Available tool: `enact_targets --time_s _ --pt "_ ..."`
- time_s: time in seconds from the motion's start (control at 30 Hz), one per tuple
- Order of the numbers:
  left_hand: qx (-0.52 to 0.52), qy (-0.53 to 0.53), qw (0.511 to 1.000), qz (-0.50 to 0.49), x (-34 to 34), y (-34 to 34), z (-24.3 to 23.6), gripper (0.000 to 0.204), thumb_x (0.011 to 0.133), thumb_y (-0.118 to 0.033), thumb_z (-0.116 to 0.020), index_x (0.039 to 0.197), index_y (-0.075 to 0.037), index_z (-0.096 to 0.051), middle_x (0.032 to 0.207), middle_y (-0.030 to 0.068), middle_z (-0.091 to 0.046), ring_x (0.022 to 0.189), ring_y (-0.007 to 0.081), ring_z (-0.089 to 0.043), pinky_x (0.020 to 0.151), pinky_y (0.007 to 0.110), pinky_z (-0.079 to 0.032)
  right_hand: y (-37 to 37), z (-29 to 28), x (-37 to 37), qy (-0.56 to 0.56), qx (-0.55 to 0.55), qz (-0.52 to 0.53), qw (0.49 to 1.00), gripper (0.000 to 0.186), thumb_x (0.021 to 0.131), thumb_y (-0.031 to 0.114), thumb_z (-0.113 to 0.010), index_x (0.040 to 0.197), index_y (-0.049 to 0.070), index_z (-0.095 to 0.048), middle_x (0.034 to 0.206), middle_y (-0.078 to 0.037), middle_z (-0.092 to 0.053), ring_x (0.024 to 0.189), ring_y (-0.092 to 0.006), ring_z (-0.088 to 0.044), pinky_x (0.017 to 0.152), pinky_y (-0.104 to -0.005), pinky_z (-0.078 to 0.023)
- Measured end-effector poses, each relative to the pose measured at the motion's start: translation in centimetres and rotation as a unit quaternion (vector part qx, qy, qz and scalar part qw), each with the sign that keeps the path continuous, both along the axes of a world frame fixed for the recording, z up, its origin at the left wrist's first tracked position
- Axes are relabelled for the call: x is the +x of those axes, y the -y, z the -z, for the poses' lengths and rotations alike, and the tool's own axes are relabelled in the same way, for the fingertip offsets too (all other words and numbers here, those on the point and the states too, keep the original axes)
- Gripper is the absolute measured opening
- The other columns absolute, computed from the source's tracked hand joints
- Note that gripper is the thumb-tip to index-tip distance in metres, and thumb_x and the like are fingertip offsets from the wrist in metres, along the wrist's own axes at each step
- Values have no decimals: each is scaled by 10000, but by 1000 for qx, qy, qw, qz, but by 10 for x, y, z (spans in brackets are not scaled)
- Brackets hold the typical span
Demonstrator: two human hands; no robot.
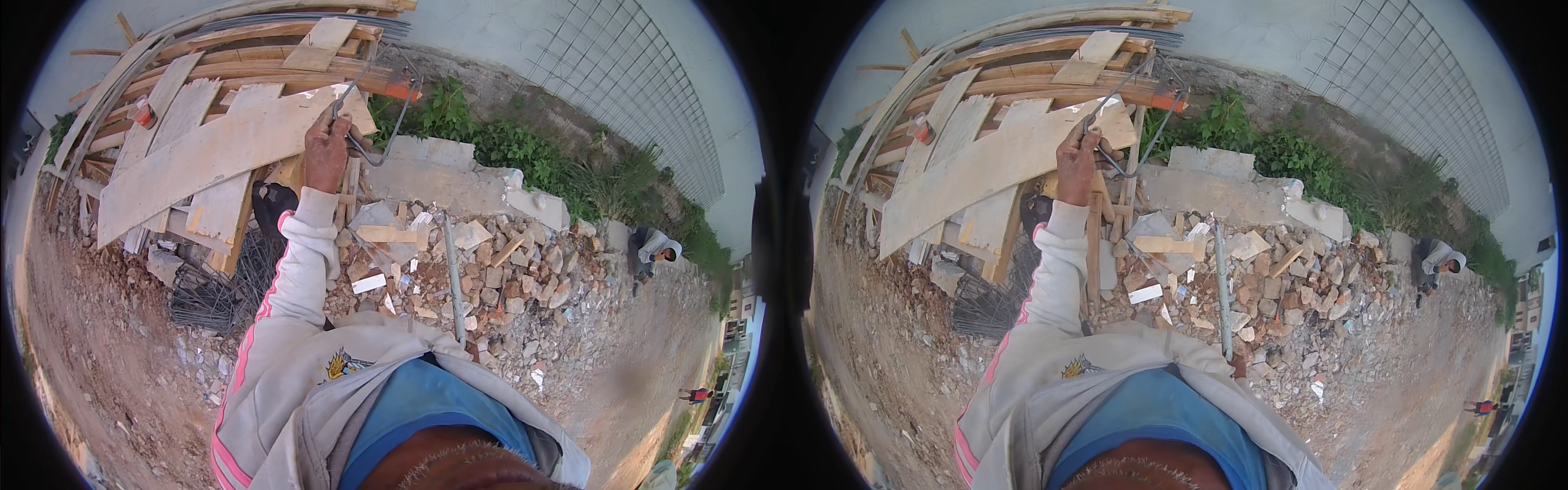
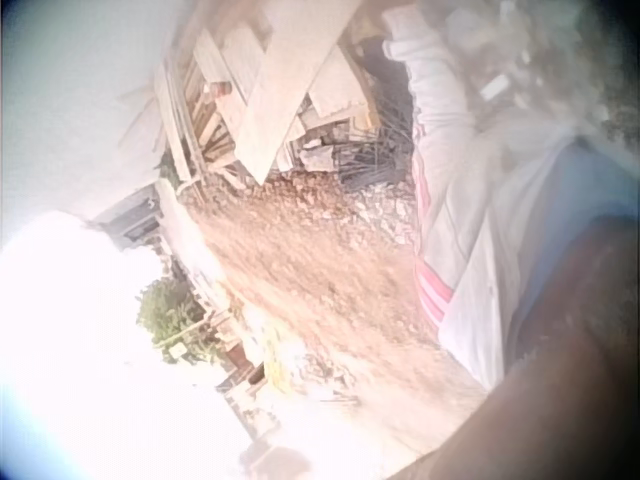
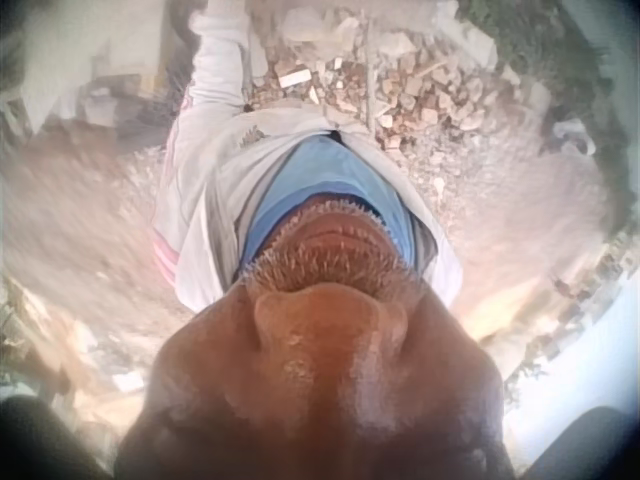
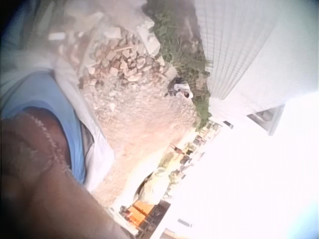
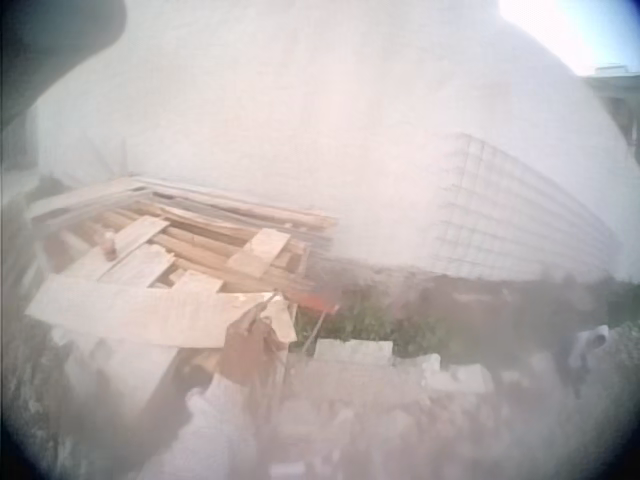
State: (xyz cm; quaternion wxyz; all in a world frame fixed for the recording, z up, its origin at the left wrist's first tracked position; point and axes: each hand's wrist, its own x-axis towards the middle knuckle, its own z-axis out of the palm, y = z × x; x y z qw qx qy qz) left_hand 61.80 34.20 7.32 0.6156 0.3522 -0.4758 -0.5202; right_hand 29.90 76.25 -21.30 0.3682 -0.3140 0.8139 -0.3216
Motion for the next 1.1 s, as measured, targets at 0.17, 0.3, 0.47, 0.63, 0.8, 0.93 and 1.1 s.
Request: enact_targets --time_s 0.17,0.3,0.47,0.63,0.8,0.93,1.1 --pt "-9 87 995 46 27 25 -50 308 1024 -256 -536 1230 -34 -592 756 27 -619 686 187 -721 539 256 -562 16 -12 8 30 59 -1 998 224 830 199 -766 834 42 -607 567 -39 -558 399 -130 -502 364 -314 -388" --pt "12 62 995 79 61 3 -27 398 1027 -281 -533 1351 -49 -543 792 31 -637 738 183 -731 608 280 -604 40 -17 7 33 73 -29 996 226 832 203 -765 838 42 -607 569 -40 -560 401 -131 -505 364 -314 -389" --pt "161 86 979 93 90 -76 87 419 1009 -205 -551 1390 -34 -513 838 40 -662 735 176 -717 639 300 -621 70 -19 3 32 87 -96 991 228 835 208 -763 842 43 -606 570 -42 -563 403 -132 -509 365 -315 -391" --pt "320 94 937 101 112 -178 184 336 987 -157 -567 1290 -10 -562 859 52 -667 725 183 -711 601 317 -621 97 -17 8 34 102 -142 984 231 838 213 -762 847 43 -606 572 -44 -565 405 -133 -512 366 -315 -392" --pt "472 91 876 -35 171 -262 263 251 981 -166 -567 1204 -54 -598 836 59 -665 662 238 -721 537 377 -613 134 -16 20 39 117 -202 972 233 841 217 -761 851 44 -605 574 -46 -568 407 -135 -516 367 -315 -394" --pt "479 69 859 -167 234 -292 282 223 994 -184 -546 1171 -63 -604 859 66 -665 660 255 -723 543 375 -614 154 -11 38 41 124 -236 963 236 843 221 -760 855 44 -605 576 -47 -570 409 -136 -519 367 -315 -395" --pt "391 -18 875 -285 285 -280 312 322 967 -200 -558 1250 -47 -579 864 86 -679 731 259 -725 557 400 -608 176 -9 56 41 131 -270 953 238 846 226 -758 860 45 -604 577 -49 -572 411 -137 -523 368 -315 -397"
